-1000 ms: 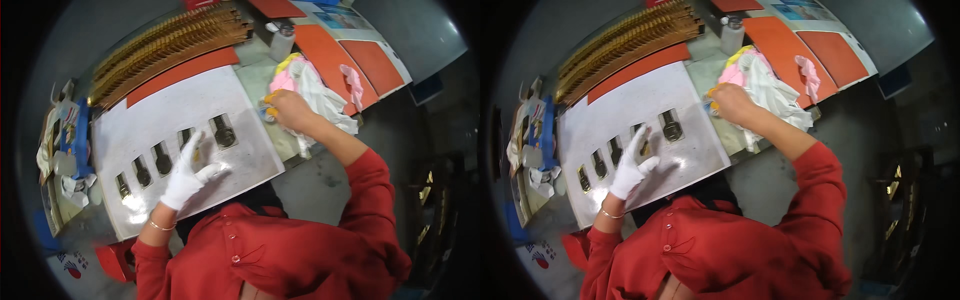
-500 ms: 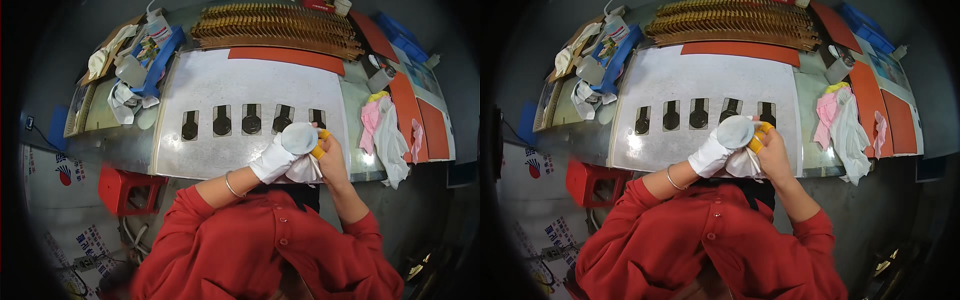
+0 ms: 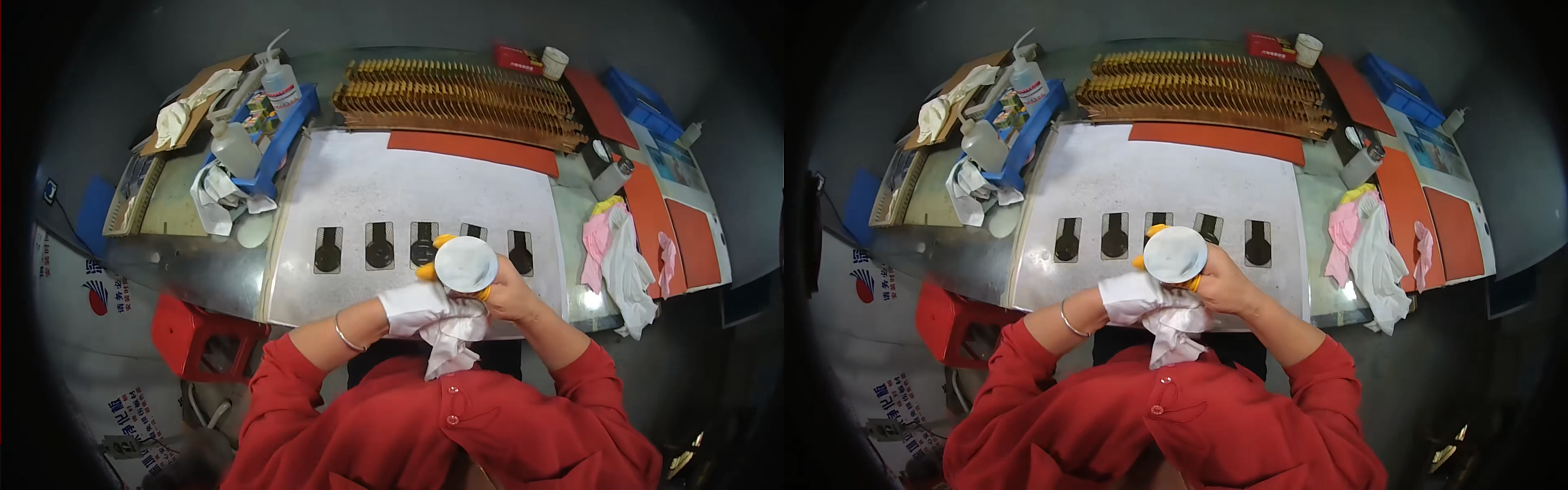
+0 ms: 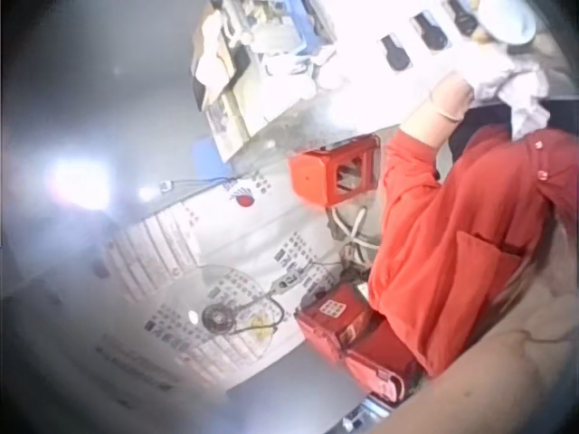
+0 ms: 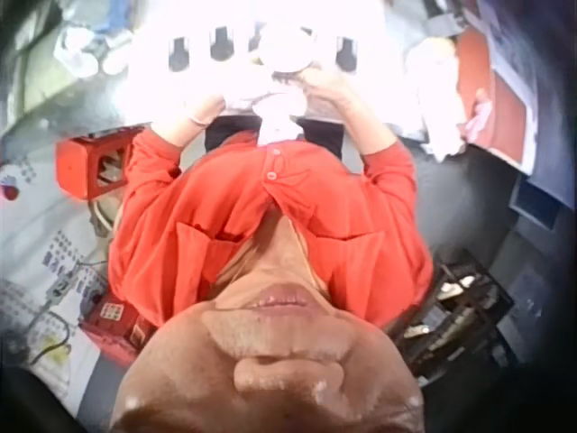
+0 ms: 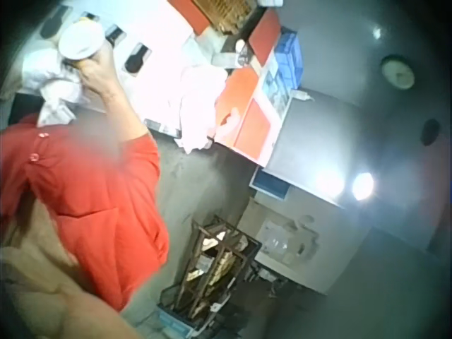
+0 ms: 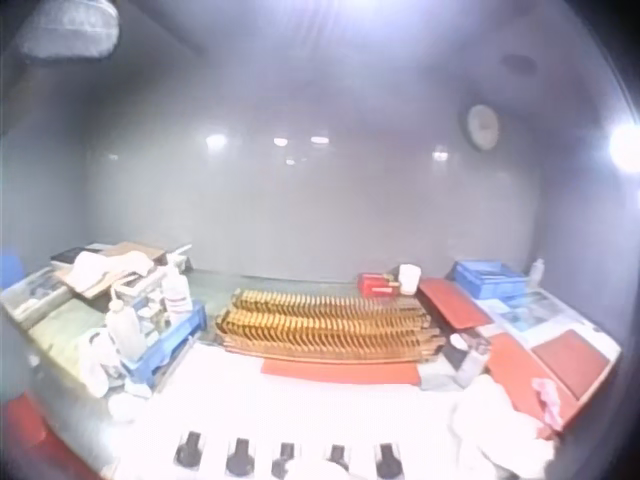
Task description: The person cleans several small, dark, rectangular metal parts arranged on a white tray. They use a white cloth and a yellow sponge to wipe the surfaces of the parts, occasionally dipping the sponge into a clear liquid from a squeeze bottle. The person handles the parts one by one, wiping them thoroughly before moving to the next.
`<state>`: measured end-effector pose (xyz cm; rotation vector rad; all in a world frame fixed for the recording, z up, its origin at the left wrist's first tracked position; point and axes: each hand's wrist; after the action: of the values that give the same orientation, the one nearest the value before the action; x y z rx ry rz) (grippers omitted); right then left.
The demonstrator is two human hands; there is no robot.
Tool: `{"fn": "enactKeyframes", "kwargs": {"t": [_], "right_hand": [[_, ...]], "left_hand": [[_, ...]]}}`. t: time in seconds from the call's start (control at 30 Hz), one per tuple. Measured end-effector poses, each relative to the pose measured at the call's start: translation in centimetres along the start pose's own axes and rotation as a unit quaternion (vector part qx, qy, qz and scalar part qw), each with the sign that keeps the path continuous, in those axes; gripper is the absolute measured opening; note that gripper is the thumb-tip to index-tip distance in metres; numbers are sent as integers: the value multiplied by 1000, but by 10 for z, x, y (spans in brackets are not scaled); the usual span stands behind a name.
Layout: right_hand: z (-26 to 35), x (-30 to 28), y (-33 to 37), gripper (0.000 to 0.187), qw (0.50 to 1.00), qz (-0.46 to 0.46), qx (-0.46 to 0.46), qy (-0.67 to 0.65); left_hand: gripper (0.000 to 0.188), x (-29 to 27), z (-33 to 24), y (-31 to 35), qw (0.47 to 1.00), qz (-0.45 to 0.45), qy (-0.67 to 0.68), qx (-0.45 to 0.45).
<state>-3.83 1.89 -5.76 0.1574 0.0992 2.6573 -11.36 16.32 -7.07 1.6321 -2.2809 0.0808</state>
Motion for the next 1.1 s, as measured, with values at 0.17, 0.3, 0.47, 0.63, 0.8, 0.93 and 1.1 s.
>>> {"fn": "enactKeyframes", "kwargs": {"t": [0.17,0.3,0.47,0.63,0.8,0.93,1.1], "right_hand": [[34,2,-72,27,950,221,141,-171],[32,46,-133,18,898,376,200,112],[41,94,-183,27,863,341,302,220],[34,137,-203,15,733,-11,-234,639],[35,137,-230,25,885,95,-226,396],[46,125,-266,20,985,117,-81,101],[75,88,-360,18,947,109,-51,-297]], "left_hand": [[66,-32,-40,66,837,-184,-405,318],[76,-57,-73,97,578,-82,-735,345],[56,-107,-35,120,668,-323,-567,356],[61,-138,-41,111,792,-508,-148,305],[74,-178,-41,132,887,-397,54,230],[63,-225,-51,144,795,-485,-140,337],[81,-282,-78,119,590,-586,-298,469]]}}
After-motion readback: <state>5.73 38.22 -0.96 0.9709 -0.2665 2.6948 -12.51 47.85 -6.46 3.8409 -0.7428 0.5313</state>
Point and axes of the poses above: each hand's wrist, its own y-axis away from the middle knuckle, its own x-axis out of the palm, z = x × y, and after that the axes turned 15 degrees about x, right-handed
